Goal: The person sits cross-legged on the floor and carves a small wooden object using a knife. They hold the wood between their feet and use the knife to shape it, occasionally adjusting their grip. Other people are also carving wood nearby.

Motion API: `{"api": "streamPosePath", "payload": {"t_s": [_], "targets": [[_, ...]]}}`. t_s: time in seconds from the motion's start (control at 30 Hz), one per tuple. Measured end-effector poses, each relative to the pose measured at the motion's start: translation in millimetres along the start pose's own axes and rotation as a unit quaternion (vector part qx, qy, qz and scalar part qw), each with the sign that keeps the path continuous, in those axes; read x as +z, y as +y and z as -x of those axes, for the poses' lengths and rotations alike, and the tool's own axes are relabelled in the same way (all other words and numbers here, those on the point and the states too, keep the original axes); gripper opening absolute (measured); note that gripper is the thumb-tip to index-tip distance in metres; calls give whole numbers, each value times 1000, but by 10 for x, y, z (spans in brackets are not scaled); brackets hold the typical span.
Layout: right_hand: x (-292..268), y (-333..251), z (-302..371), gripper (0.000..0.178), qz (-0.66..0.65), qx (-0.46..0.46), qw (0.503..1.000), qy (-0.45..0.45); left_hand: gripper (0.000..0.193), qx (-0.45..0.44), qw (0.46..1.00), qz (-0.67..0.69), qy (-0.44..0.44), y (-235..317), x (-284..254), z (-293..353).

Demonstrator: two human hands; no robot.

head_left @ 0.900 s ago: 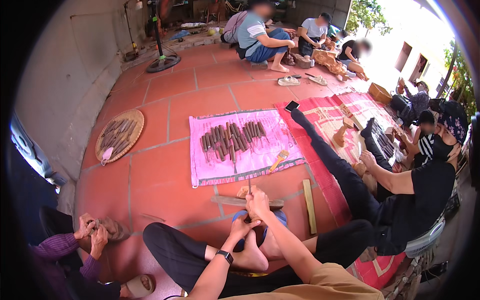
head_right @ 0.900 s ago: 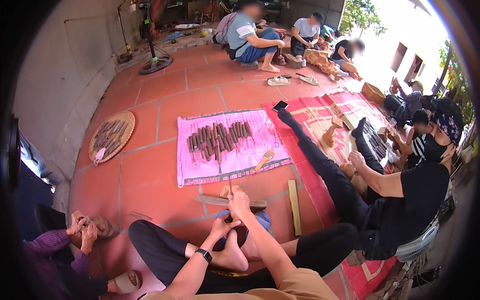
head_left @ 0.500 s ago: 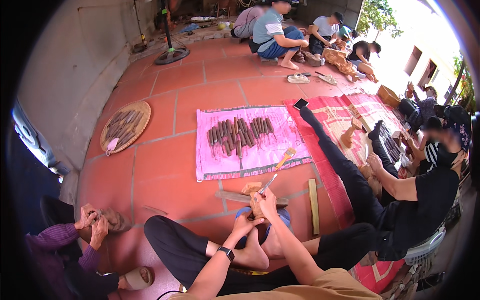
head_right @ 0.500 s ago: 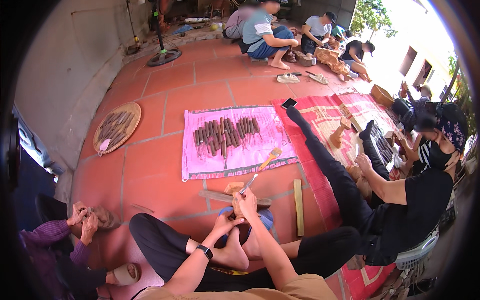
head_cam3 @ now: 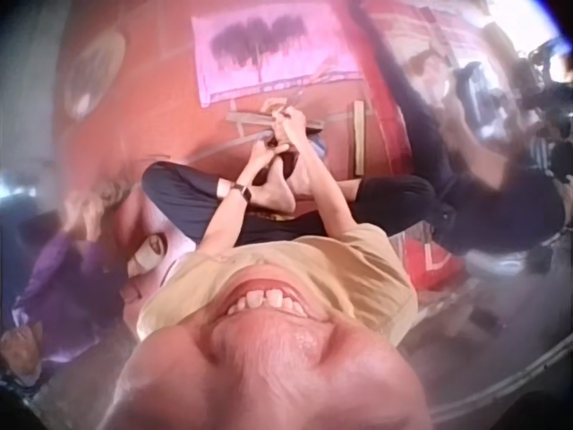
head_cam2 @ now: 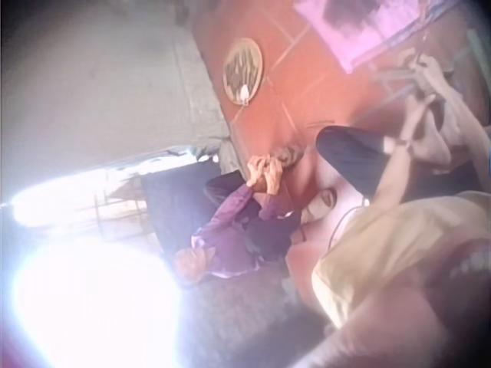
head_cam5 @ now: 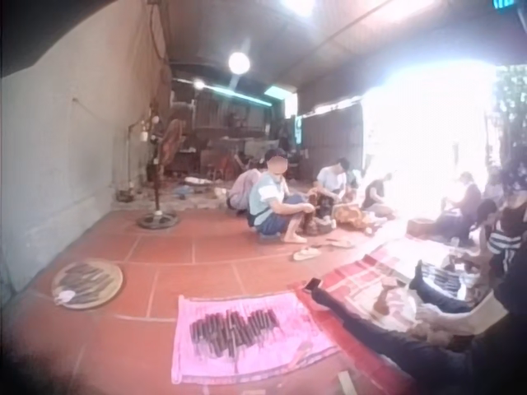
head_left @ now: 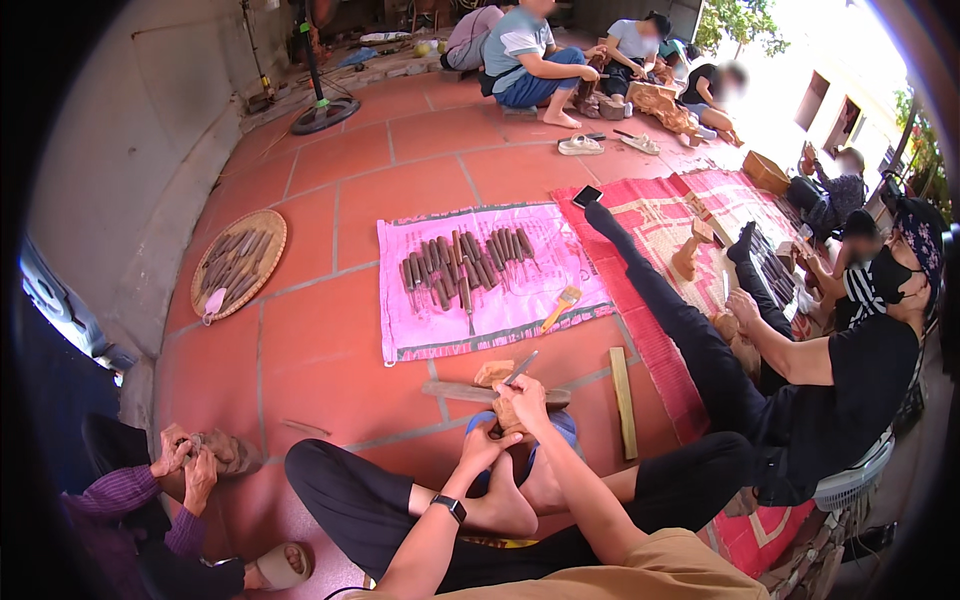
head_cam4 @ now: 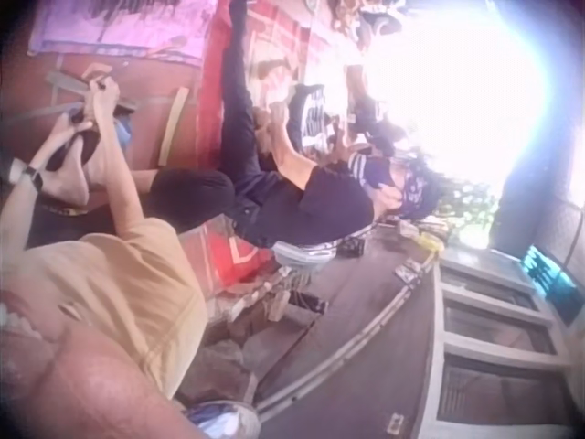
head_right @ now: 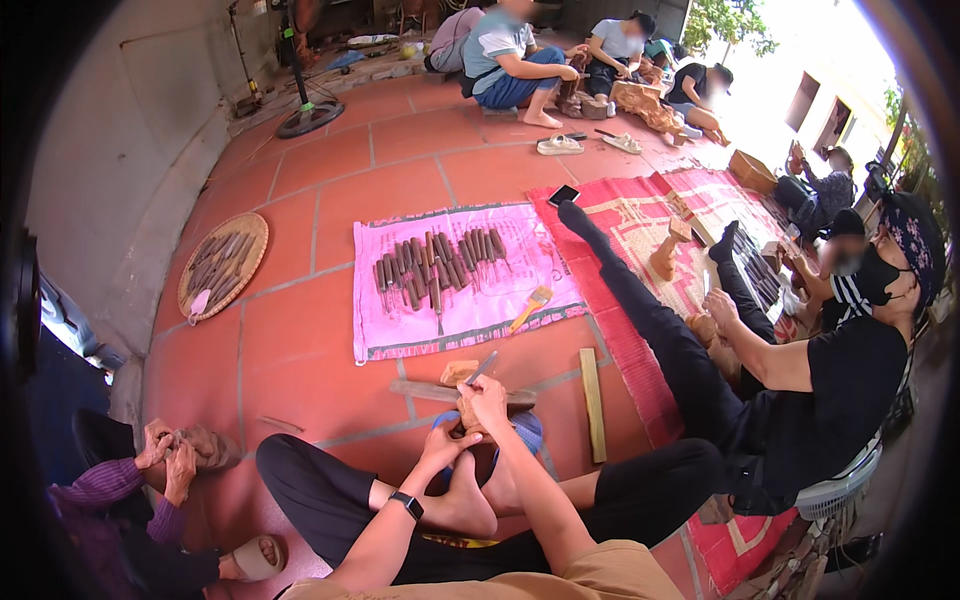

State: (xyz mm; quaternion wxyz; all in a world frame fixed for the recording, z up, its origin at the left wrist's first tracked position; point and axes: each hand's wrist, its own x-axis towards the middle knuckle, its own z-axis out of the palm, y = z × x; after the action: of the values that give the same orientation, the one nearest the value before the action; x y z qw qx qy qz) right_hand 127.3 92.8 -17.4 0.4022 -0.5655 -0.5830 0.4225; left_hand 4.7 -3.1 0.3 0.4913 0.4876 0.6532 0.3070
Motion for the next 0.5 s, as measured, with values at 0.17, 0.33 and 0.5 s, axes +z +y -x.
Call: {"api": "streamPosePath", "payload": {"t_s": [0.17, 0.33, 0.5], "targets": [[-6, -13, -3, 13, 9, -12, 1000, 26, 72, -16, 1000, -1, -9, 35, 1, 16], [-14, -15, 19, 22, -4, -16, 1000, 13, 73, -15, 1000, -6, -13, 37, -12, 19], [27, -77, 64, 18, 61, -100, 993, 12, 75, 1, 1000, -21, 1, 98, -24, 56]]}}
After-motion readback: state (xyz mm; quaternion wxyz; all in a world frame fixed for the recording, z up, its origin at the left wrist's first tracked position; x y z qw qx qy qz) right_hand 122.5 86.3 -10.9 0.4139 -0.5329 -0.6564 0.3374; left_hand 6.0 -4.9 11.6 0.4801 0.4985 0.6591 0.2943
